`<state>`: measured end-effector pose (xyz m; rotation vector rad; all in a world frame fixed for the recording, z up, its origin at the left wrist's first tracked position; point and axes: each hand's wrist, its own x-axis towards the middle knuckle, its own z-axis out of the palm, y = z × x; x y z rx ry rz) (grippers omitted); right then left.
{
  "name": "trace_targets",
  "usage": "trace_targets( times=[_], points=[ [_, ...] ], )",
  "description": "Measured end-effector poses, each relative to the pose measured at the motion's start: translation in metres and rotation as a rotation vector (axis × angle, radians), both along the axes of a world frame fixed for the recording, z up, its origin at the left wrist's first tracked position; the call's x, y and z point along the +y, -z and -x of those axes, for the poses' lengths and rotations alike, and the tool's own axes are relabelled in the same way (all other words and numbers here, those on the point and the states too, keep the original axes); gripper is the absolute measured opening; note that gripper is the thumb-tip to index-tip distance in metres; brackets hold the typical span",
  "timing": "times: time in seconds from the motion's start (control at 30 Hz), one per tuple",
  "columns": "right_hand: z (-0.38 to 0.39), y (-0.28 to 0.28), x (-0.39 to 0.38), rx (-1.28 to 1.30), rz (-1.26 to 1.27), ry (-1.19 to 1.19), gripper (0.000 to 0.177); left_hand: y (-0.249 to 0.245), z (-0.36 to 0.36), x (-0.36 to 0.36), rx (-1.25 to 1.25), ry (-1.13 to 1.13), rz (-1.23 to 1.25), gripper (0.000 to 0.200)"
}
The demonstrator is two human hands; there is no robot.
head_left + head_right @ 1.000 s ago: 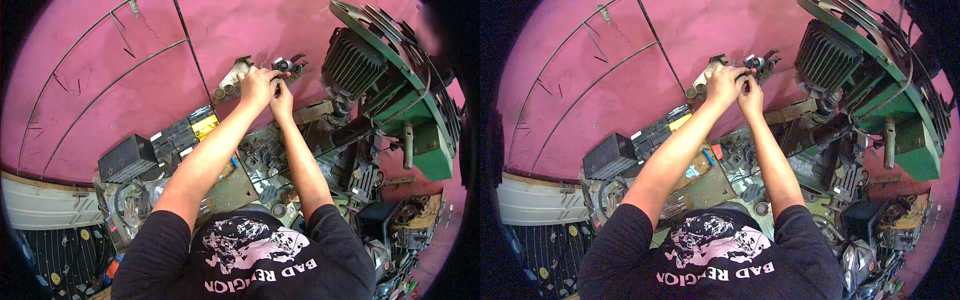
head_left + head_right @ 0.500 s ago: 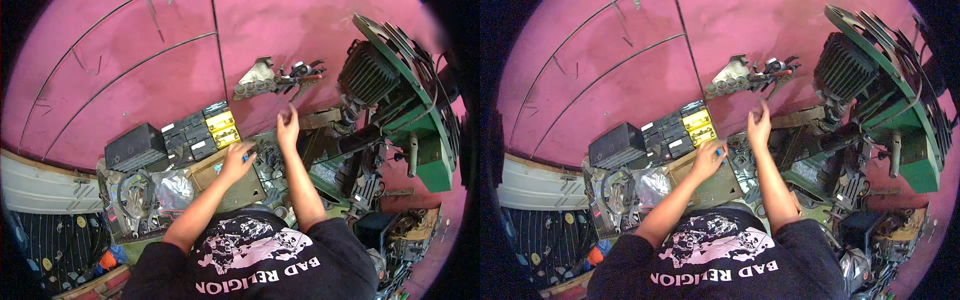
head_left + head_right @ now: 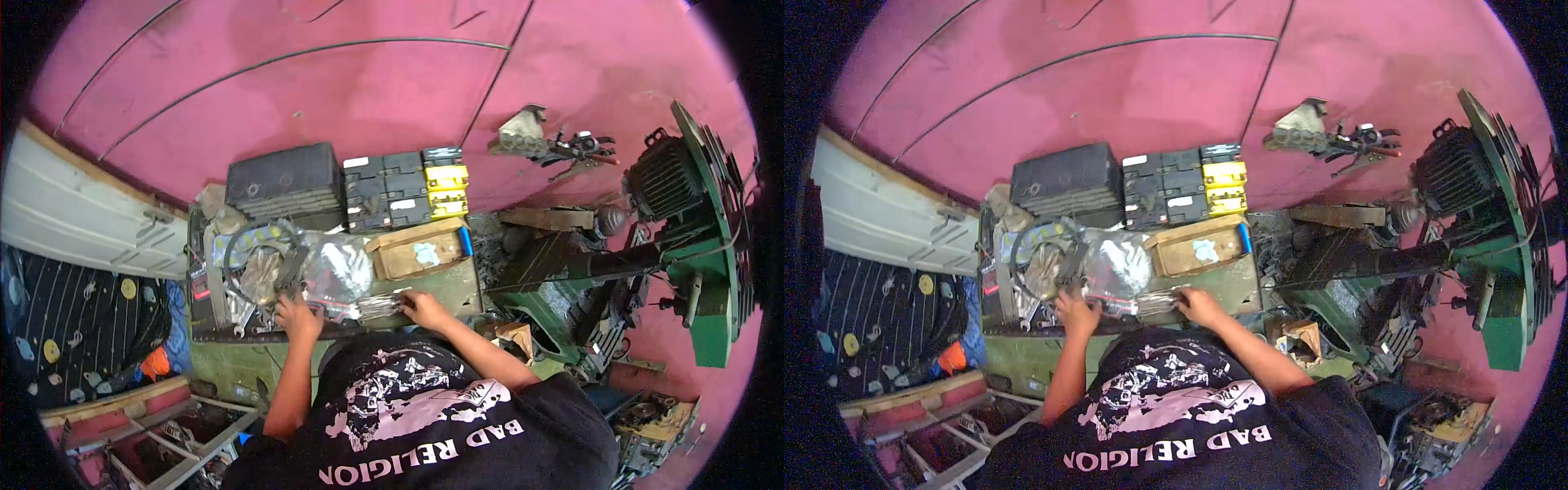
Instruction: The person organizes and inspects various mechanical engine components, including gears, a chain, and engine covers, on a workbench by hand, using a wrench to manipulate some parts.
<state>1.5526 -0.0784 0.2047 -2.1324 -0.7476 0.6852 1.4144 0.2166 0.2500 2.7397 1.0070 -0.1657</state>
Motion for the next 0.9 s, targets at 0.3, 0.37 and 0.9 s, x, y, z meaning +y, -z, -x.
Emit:
trace_targets(
  times=[0.3,0.37,0.9],
  points=[
    [0.027,-0.007,0.123,-0.198,0.05,-0.234,0.04,-0.004,0.047,0.089,-0.018,-0.076,-0.122,0.077],
    [0.033,-0.03,0.15,-0.219,0.048,-0.283,0.043,0.006,0.048,0.105,-0.052,-0.066,-0.103,0.076],
    [0.029,-0.019,0.279,-0.544,0.156,-0.064,0.046,0.008,0.058,0.18,-0.13,0.105,0.078,0.085]
  ],
)
